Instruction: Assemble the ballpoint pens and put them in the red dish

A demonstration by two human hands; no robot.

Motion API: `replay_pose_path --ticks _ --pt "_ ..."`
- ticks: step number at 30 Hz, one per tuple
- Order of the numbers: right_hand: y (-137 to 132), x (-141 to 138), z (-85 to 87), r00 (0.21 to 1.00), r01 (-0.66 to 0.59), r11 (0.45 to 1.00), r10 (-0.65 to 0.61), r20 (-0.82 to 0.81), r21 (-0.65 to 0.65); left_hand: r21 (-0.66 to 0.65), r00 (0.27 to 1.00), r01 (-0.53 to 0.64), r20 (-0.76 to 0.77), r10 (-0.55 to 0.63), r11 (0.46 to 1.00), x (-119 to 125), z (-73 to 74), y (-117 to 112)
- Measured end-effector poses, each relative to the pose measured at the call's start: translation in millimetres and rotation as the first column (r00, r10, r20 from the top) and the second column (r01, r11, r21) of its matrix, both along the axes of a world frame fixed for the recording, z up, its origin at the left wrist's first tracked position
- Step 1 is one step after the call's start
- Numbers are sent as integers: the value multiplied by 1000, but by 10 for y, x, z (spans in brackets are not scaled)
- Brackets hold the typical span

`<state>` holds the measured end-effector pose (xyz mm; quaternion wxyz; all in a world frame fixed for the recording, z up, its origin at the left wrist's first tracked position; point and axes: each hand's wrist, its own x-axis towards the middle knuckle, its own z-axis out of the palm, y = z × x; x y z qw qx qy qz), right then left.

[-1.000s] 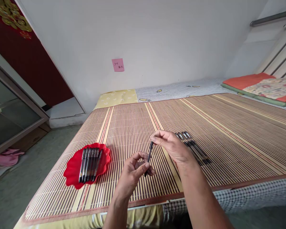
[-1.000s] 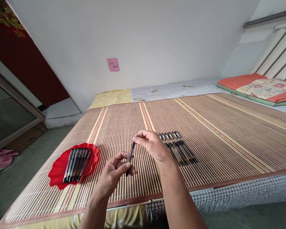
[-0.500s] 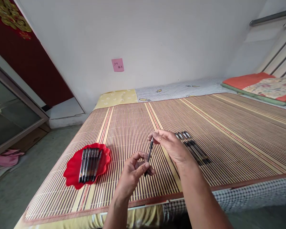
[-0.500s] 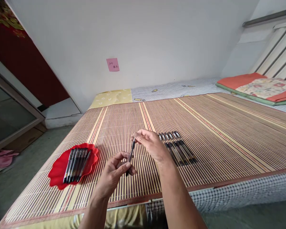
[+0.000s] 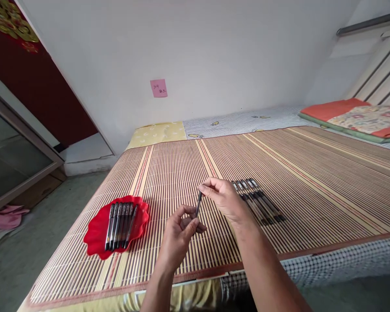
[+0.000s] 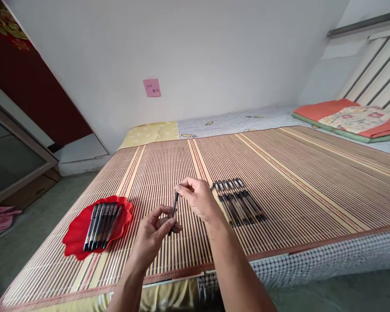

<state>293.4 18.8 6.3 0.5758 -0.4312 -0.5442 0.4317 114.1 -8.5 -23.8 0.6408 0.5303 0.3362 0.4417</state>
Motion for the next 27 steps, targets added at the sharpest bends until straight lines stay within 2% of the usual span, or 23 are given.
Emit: replay_pose_path --ticks 4,6,8,10,13,15,18,22,24,27 --pt "88 -199 -138 999 37 999 -37 40 -1 72 976 -149 -149 159 986 -115 -26 96" --pt "112 -239 -188 955 47 999 -38 293 -25 97 958 -203 -188 218 974 -213 -22 157" --pt "125 -197 -227 798 144 987 -73 598 -71 104 943 -249 -199 266 963 -308 -7 206" --pt "135 -76 -268 623 310 946 -127 772 -95 102 936 -277 -197 292 955 -375 11 232" --pt "152 167 -354 486 483 868 -160 859 -112 98 938 -273 -193 288 957 -409 22 236" --pt "166 291 -424 423 532 839 -146 894 -114 95 945 -257 -186 271 962 -402 12 229" --pt "193 363 -524 397 511 851 -110 911 -120 93 954 -232 -172 245 968 -383 -6 225" --pt "235 363 -588 444 408 905 -82 892 -120 90 961 -213 -160 225 973 -378 -17 230" --pt "248 385 -588 452 396 913 -102 886 -98 80 964 -204 -155 214 976 -379 -24 233" --pt "258 439 -585 423 432 901 -158 892 -45 68 969 -189 -148 197 980 -369 -37 232"
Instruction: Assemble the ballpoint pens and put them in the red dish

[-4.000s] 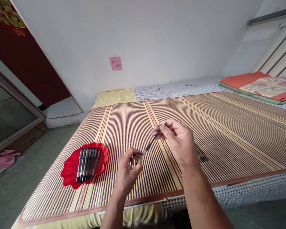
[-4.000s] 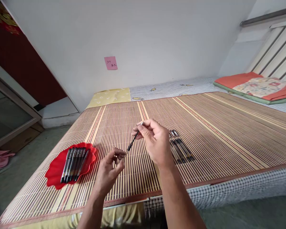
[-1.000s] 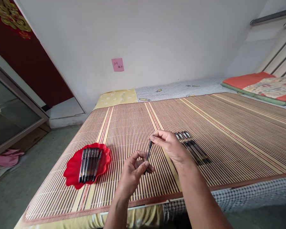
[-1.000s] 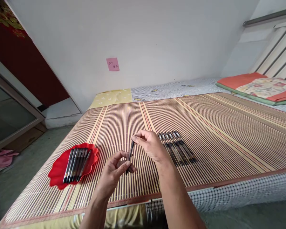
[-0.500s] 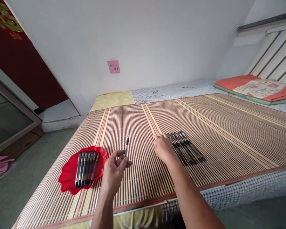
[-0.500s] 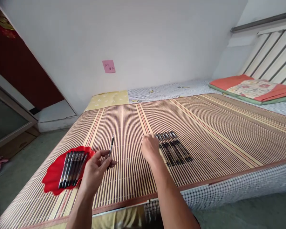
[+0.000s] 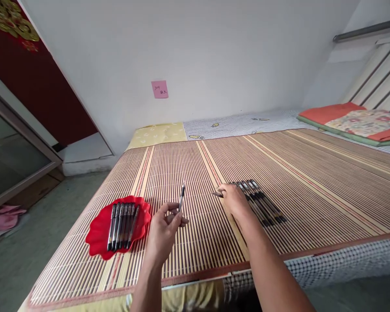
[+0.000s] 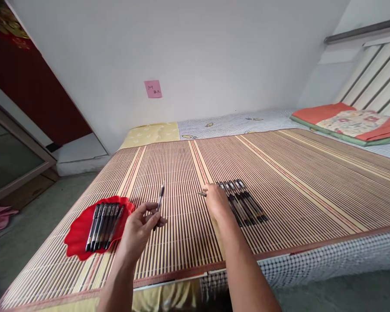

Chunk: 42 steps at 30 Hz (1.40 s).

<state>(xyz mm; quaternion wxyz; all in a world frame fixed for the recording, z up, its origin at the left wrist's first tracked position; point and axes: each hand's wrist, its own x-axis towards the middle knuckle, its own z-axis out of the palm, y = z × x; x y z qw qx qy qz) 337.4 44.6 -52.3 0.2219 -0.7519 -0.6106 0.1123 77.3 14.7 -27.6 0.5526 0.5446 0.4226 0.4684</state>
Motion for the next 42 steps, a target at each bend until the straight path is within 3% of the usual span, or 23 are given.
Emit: replay_pose_path --ticks 8,13,15,19,22,27,42 --pt "16 -120 -103 999 -36 999 37 31 -32 -27 1000 21 5 -21 999 62 6 -26" --pt "-44 -228 45 979 -161 987 159 -127 1 -7 999 17 -29 -17 1000 44 -13 -17" --pt "-79 -249 147 923 -251 966 257 -285 60 9 999 2 -44 -2 1000 32 -20 -9" --pt "-130 -250 315 688 -300 905 424 -589 301 24 1000 9 -27 -9 1000 36 -21 -3" --pt "-164 -219 402 632 -224 891 441 -638 394 15 1000 22 -14 -22 1000 54 -33 2" --pt "-229 -172 525 570 -149 892 430 -700 427 20 995 75 -65 -73 997 67 -87 6" --pt "-350 -186 726 566 -292 872 489 -663 393 91 972 128 -208 -107 988 57 -114 -13"
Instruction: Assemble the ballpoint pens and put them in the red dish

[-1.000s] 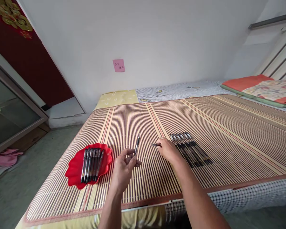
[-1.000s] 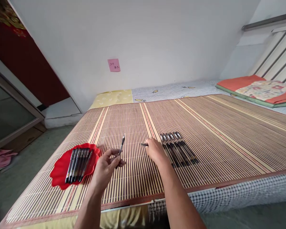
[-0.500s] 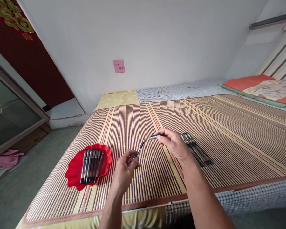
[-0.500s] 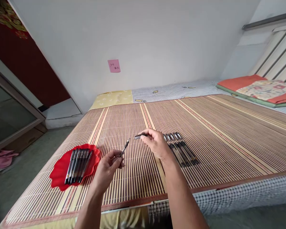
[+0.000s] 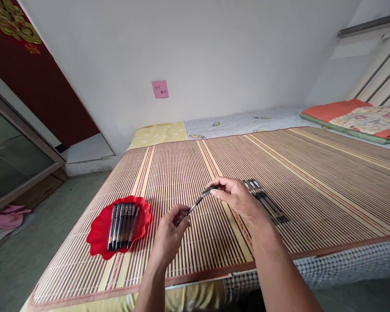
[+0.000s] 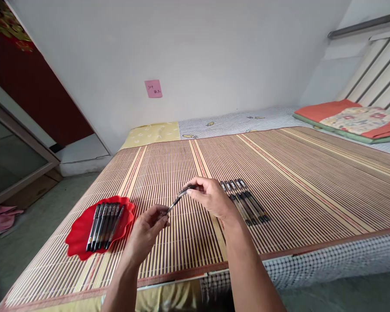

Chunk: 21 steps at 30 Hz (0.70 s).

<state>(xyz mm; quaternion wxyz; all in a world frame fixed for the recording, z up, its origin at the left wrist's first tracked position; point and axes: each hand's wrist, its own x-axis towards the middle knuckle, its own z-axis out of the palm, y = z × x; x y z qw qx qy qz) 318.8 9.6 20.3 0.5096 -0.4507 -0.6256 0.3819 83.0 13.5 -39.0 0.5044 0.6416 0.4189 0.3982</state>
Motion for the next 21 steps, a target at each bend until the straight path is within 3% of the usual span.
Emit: replay_pose_path --ticks 7,14,21 --pt "-36 74 22 991 126 991 -124 -55 34 1 1000 11 18 -11 1000 9 32 -2" --pt "-22 78 -1 993 19 999 -22 120 26 7 999 25 28 -25 1000 21 74 -25" --pt "-21 20 -34 992 -72 996 77 95 -57 -57 992 76 106 -70 995 48 127 -64"
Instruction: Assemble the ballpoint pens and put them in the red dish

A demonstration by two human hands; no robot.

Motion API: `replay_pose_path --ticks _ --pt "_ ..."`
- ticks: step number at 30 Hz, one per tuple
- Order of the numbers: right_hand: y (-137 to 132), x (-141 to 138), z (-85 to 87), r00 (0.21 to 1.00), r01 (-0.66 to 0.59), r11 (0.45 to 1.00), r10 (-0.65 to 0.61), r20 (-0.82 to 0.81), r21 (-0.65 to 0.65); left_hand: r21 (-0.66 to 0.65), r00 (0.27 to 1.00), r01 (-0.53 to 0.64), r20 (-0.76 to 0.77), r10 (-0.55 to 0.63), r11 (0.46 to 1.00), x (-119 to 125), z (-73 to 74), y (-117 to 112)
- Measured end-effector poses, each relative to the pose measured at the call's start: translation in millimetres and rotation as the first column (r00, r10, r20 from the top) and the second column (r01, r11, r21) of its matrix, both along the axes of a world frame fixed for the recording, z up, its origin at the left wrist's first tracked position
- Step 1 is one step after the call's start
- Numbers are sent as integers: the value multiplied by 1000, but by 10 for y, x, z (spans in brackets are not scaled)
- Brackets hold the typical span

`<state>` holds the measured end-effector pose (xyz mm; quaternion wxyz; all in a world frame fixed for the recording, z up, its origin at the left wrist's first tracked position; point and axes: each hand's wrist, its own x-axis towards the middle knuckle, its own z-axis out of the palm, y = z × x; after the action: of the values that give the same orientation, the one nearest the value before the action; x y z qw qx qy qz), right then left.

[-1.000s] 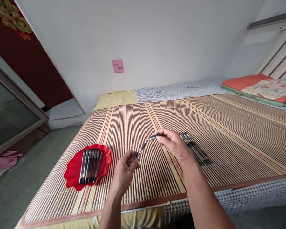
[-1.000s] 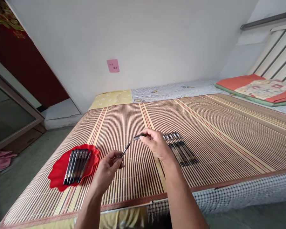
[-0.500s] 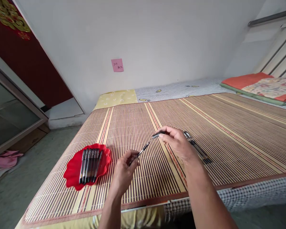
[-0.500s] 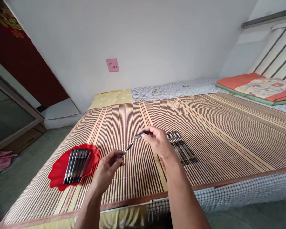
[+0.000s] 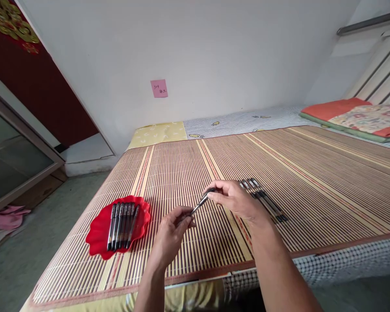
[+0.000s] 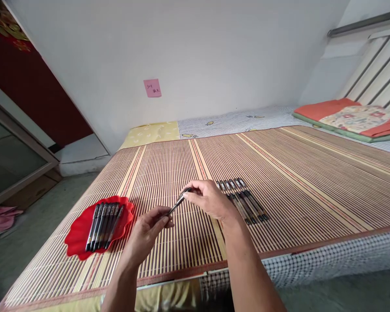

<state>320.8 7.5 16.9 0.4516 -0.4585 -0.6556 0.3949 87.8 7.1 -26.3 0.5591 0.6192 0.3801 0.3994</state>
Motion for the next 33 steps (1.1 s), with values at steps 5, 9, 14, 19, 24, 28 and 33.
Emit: replay_pose_path --ticks 5,9,14,19,24,28,33 --pt "40 -111 -61 991 -86 995 81 -107 -43 -91 990 72 127 -60 993 28 35 -35" --pt "40 -186 -50 961 -150 988 134 -243 -47 -136 964 170 230 -136 976 33 51 -53" --pt "3 -194 -7 926 -154 986 122 -358 -61 -194 932 245 315 -176 950 46 79 -74" --pt "28 -219 -26 924 -110 994 92 -371 -26 -221 918 261 357 -171 940 61 75 -82" --pt "61 -260 -81 902 -117 993 100 -419 -14 -248 891 257 435 -130 934 78 56 -99" --pt "62 -260 -98 900 -136 991 118 -419 -13 -268 879 253 465 -105 929 119 64 -109" --pt "56 -232 -90 916 -145 989 134 -378 0 -308 871 237 488 -60 921 177 60 -119"
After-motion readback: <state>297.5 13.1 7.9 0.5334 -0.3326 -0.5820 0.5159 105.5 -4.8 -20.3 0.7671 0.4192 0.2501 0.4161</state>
